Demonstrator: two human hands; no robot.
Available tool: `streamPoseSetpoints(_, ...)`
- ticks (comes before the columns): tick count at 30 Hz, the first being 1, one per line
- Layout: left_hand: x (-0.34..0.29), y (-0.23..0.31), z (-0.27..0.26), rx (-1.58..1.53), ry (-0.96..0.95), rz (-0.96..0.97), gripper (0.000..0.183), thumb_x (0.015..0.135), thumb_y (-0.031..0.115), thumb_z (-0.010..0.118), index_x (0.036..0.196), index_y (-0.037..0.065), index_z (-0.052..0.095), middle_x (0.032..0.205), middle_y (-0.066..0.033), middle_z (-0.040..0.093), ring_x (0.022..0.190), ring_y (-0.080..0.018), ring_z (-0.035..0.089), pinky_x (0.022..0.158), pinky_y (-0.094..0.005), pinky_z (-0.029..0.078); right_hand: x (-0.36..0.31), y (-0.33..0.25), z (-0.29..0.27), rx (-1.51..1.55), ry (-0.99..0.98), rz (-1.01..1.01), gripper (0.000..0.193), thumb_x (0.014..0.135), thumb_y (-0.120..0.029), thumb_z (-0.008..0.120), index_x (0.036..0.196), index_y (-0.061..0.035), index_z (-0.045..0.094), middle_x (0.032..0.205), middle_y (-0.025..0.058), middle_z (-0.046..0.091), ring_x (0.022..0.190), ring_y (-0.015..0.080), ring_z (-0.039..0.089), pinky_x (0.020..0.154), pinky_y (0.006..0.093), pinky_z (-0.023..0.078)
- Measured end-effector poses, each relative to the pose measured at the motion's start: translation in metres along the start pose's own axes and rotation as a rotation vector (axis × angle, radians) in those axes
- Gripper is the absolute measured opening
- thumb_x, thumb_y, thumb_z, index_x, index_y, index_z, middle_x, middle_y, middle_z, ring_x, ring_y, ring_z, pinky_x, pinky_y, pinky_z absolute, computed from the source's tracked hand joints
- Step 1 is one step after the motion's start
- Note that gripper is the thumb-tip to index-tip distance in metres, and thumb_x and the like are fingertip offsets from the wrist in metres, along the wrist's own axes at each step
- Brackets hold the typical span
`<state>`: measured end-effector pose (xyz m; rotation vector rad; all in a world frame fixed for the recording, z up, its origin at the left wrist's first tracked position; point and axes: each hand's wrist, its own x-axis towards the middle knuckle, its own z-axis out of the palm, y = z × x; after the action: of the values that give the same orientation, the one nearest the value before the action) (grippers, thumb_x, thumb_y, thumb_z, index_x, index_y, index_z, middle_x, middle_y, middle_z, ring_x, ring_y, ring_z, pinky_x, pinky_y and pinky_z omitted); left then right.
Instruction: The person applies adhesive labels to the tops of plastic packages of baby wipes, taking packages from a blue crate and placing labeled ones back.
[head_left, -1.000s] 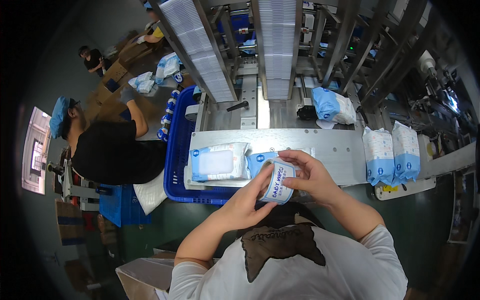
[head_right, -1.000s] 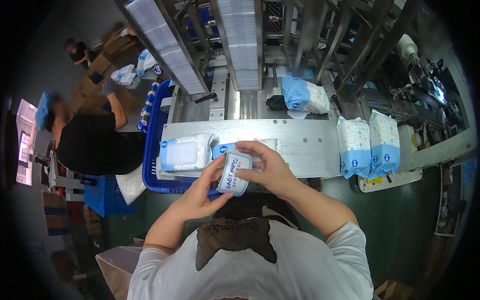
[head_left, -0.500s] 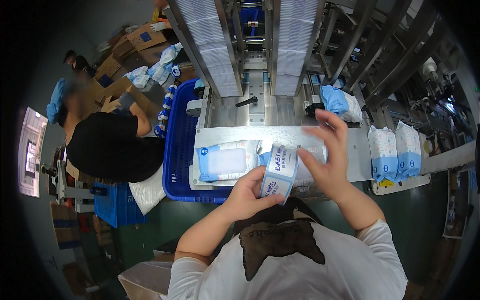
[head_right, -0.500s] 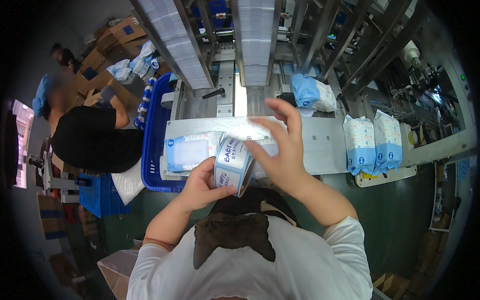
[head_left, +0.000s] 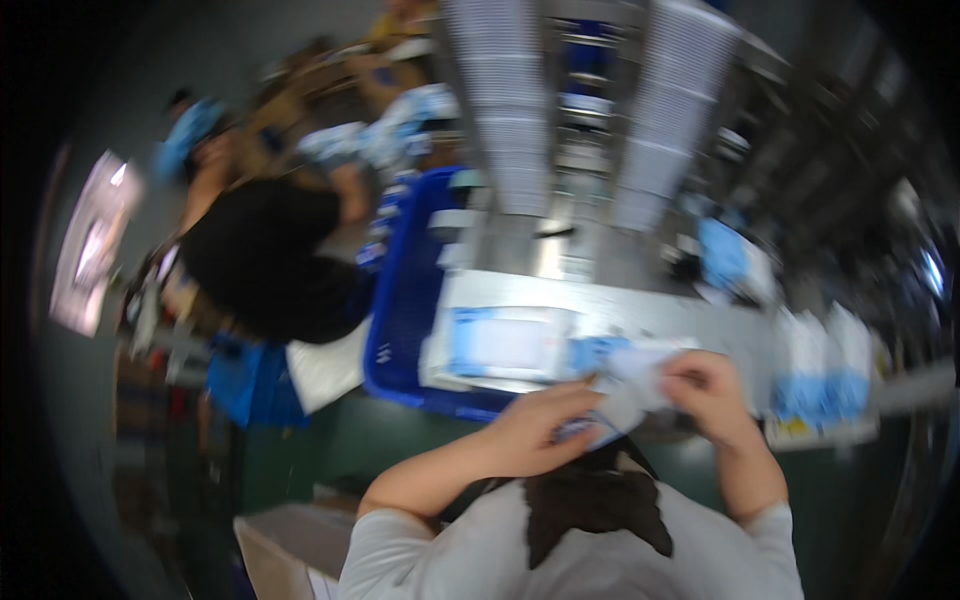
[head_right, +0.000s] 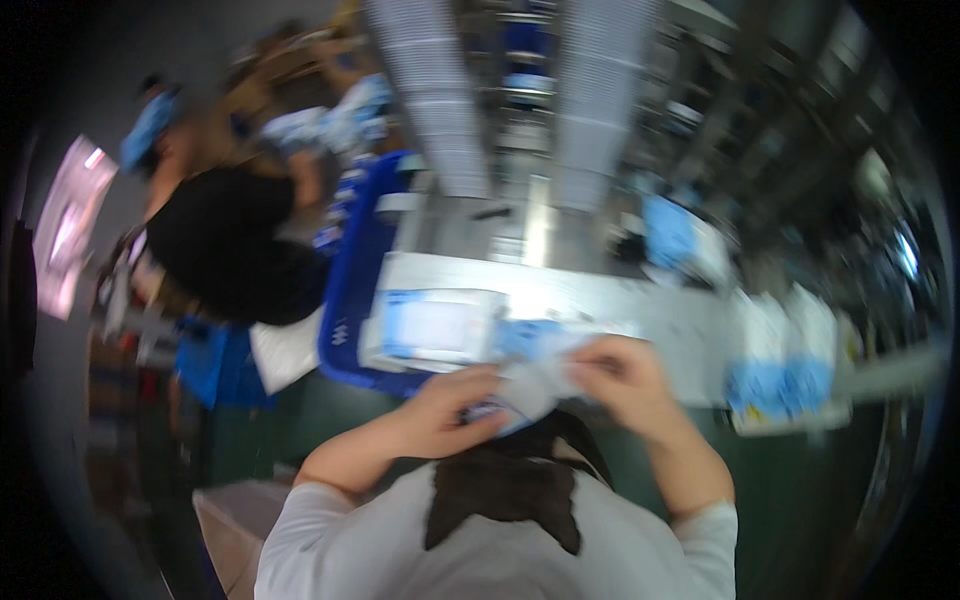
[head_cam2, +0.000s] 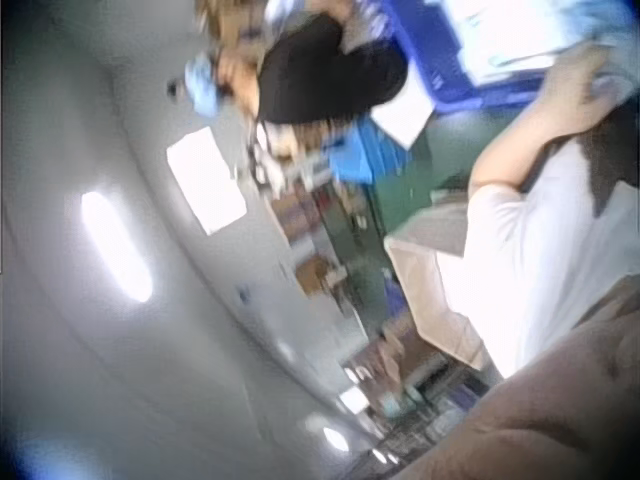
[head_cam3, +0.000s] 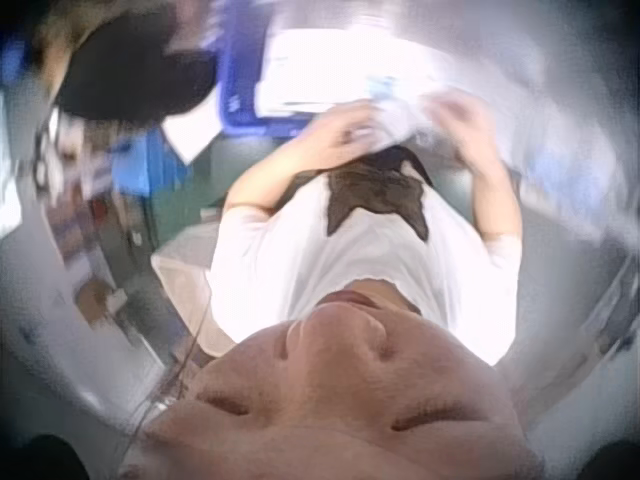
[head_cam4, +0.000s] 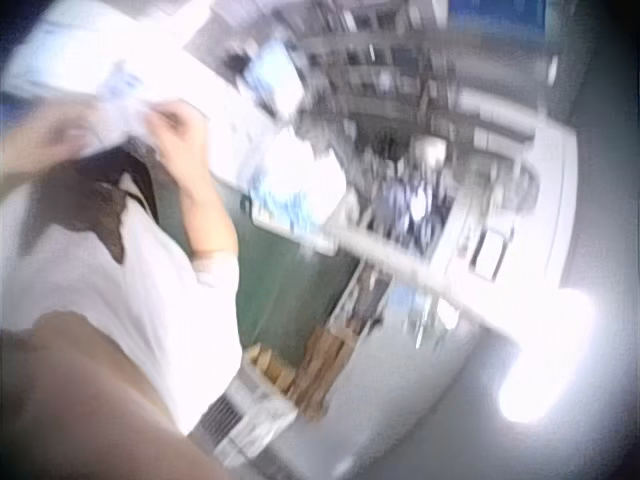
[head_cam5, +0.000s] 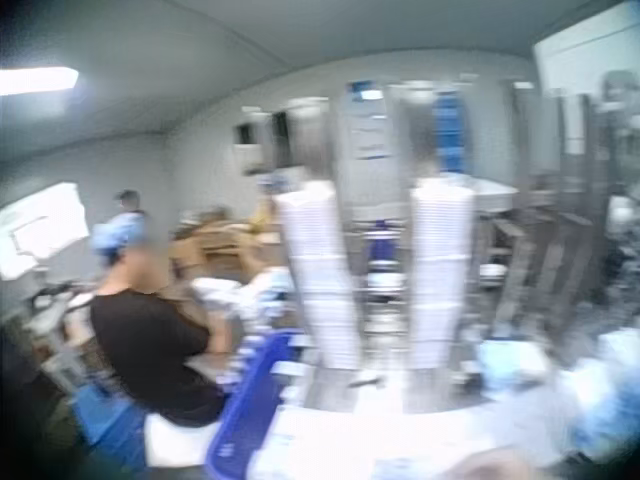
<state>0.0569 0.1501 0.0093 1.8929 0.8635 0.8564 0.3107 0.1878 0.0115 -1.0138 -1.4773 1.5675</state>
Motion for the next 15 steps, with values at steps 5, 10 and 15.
streamPoseSetpoints(5,-0.009,0.011,-0.025,0.093,0.187,-0.215,0.050,0.082,0.019,0.069,0.125,0.011,0.046,0.107,-0.0103,0.050,0.090,-0.0273,0.056,0.077,-0.0335,0.046,-0.001,0.039,-0.091,0.291,0.523,-0.021,0.035,0.090,-0.027,0.061,0.114,-0.0027,0.054,0.108,0.0112,0.061,0.101,0.0190,0.058,0.088,0.0348,0.047)
streamPoseSetpoints(10,-0.020,0.042,-0.015,0.206,0.015,-0.161,0.057,0.076,0.022,0.073,0.121,0.008,0.041,0.103,-0.0119,0.050,0.088,-0.0296,0.059,0.068,-0.0386,0.046,0.007,-0.054,0.042,-0.727,0.500,-0.710,0.018,0.090,-0.014,0.061,0.093,0.0038,0.066,0.100,0.0202,0.066,0.090,0.0290,0.064,0.078,0.0382,0.052)
streamPoseSetpoints(15,-0.017,0.041,-0.008,0.040,0.068,-0.111,0.062,0.073,0.030,0.077,0.117,0.003,0.041,0.092,-0.0127,0.054,0.087,-0.0284,0.060,0.067,-0.0355,0.047,0.015,-0.029,0.060,-0.742,-0.071,-0.985,0.029,0.085,-0.021,0.063,0.106,0.0004,0.059,0.108,0.0176,0.061,0.098,0.0314,0.059,0.084,0.0404,0.049)
